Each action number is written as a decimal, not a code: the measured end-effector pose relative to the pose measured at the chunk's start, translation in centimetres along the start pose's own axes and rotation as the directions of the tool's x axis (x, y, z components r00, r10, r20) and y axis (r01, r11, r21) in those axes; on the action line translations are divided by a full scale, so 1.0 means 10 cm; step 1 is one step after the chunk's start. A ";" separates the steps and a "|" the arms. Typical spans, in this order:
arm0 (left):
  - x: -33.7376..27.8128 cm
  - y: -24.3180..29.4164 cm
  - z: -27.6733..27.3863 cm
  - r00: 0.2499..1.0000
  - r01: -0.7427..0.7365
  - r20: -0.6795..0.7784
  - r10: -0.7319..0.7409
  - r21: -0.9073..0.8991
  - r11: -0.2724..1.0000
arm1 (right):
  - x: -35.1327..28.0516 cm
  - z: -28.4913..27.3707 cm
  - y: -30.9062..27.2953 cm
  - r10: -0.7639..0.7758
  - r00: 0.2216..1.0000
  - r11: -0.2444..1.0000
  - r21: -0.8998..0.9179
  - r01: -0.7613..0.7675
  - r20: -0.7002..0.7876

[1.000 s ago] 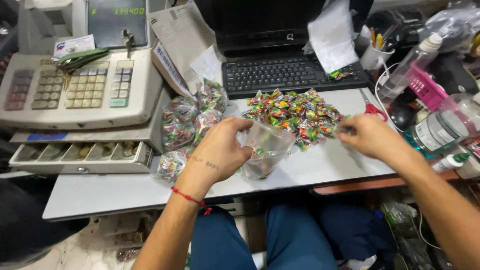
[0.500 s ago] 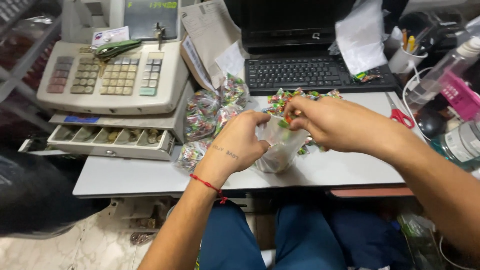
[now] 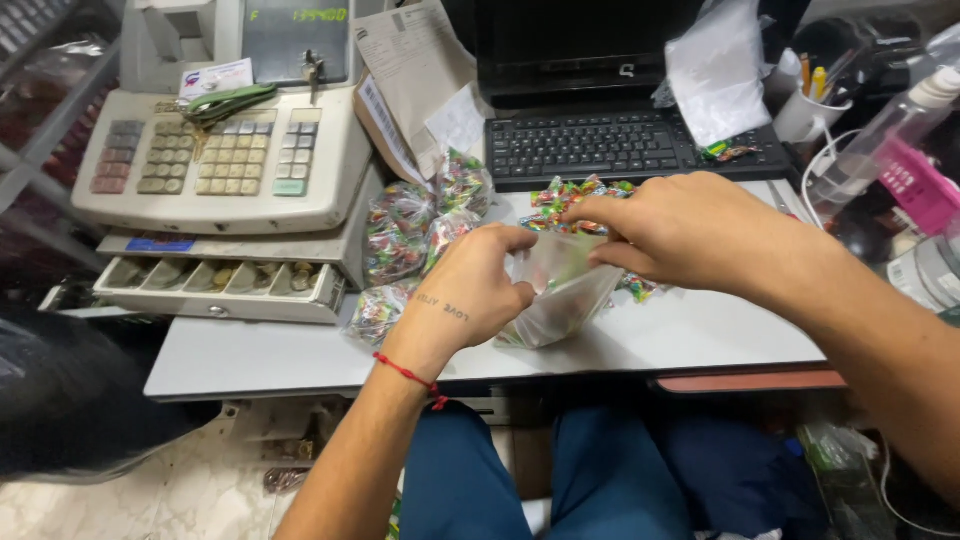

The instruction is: The person is portioning out small wrapped candies from a large pile into individual small plastic bags at a checkout counter.

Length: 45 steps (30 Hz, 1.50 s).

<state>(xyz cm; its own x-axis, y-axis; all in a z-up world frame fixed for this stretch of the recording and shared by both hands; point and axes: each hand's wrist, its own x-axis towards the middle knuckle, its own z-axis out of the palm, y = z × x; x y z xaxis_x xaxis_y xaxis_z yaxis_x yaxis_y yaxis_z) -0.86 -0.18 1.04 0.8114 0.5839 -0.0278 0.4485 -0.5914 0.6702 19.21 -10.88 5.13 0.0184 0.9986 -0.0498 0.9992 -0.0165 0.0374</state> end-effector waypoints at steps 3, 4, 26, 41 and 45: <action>0.02 0.04 0.03 1.000 -0.012 0.007 0.012 0.014 1.000 | -0.07 -0.06 0.00 -0.011 0.999 0.986 0.163 0.016 -0.031; 0.01 0.06 0.02 1.000 -0.026 0.018 0.026 0.012 1.000 | -0.11 -0.06 0.08 0.007 1.000 0.987 0.162 -0.002 -0.028; 0.13 -0.16 0.22 0.998 -0.055 -0.021 0.056 0.031 0.998 | -0.44 0.98 1.26 0.566 0.813 0.779 0.412 -0.472 -0.138; 0.08 -0.08 0.08 0.999 -0.035 0.020 0.036 -0.027 0.999 | 0.02 0.44 -0.15 -0.132 0.968 0.842 0.491 0.224 -0.214; 0.13 -0.07 0.15 0.999 -0.042 0.021 0.042 -0.010 0.999 | -0.05 0.25 -0.17 -0.045 0.999 0.967 0.249 0.045 -0.006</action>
<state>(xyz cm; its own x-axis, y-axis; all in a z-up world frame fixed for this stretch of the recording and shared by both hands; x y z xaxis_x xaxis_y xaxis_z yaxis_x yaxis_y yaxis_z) 0.40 0.17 -0.56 0.8375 0.5462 -0.0153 0.4100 -0.6097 0.6783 17.57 -11.50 2.60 -0.0268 0.9986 -0.0452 0.9765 0.0165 -0.2147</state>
